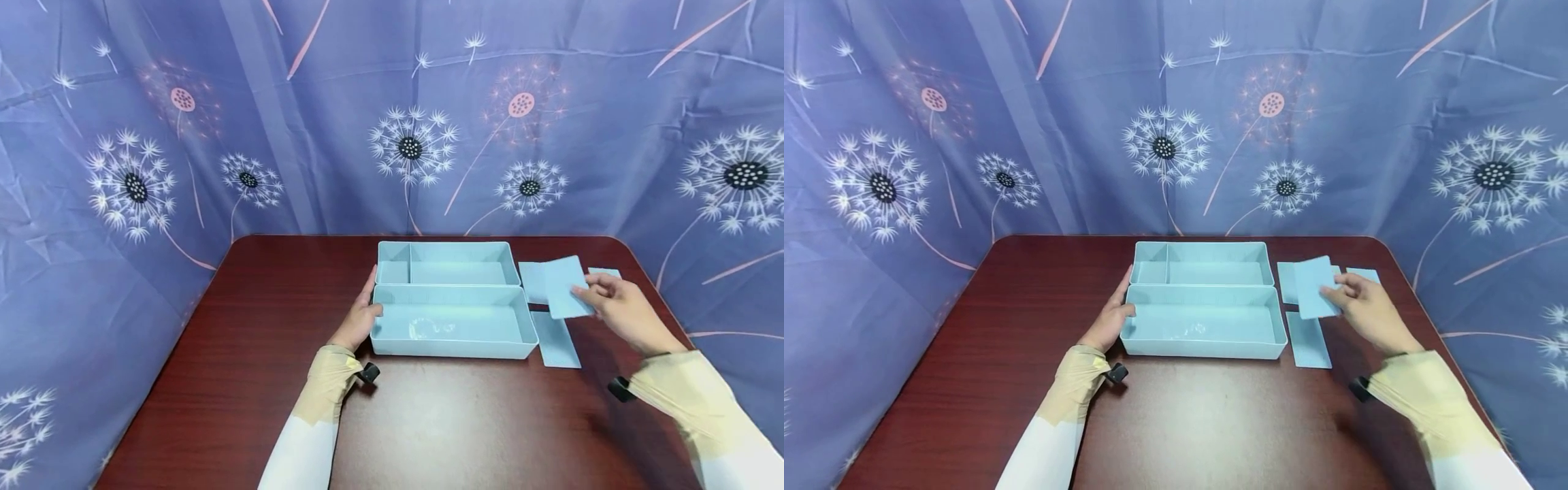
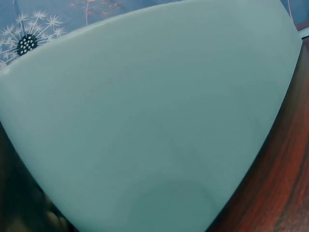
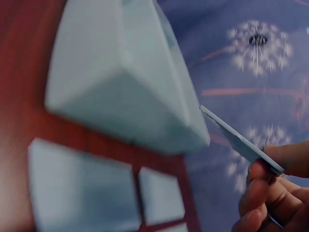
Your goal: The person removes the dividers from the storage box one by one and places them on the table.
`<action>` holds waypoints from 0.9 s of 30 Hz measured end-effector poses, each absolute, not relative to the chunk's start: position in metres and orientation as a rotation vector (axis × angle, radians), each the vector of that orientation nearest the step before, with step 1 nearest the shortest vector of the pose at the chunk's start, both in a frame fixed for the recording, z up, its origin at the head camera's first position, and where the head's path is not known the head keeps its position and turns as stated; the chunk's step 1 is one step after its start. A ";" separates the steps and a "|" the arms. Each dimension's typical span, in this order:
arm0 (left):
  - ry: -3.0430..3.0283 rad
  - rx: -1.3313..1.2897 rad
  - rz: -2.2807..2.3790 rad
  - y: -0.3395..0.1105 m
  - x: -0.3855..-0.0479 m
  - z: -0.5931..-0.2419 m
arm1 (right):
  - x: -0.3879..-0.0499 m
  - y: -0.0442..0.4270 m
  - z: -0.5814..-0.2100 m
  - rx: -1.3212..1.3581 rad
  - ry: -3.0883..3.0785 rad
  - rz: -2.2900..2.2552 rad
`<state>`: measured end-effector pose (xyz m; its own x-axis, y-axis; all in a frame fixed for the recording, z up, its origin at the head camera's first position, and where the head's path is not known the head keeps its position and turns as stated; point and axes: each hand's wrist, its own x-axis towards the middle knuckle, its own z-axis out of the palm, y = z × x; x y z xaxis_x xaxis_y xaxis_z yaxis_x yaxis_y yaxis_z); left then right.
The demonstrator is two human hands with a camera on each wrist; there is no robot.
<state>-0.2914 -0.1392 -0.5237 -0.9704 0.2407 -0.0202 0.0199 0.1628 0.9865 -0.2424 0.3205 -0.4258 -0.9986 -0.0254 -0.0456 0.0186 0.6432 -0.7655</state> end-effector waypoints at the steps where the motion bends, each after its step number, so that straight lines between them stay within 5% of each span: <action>1: 2.261 0.257 1.909 -0.139 -0.291 -0.524 | -0.237 0.328 -0.430 0.008 2.790 -1.295; 12: 2.262 0.249 1.908 -0.139 -0.289 -0.524 | -0.195 0.386 -0.467 0.091 2.703 -1.125; 27: 2.270 0.270 1.901 -0.140 -0.290 -0.524 | -0.196 0.385 -0.488 0.146 2.942 -0.778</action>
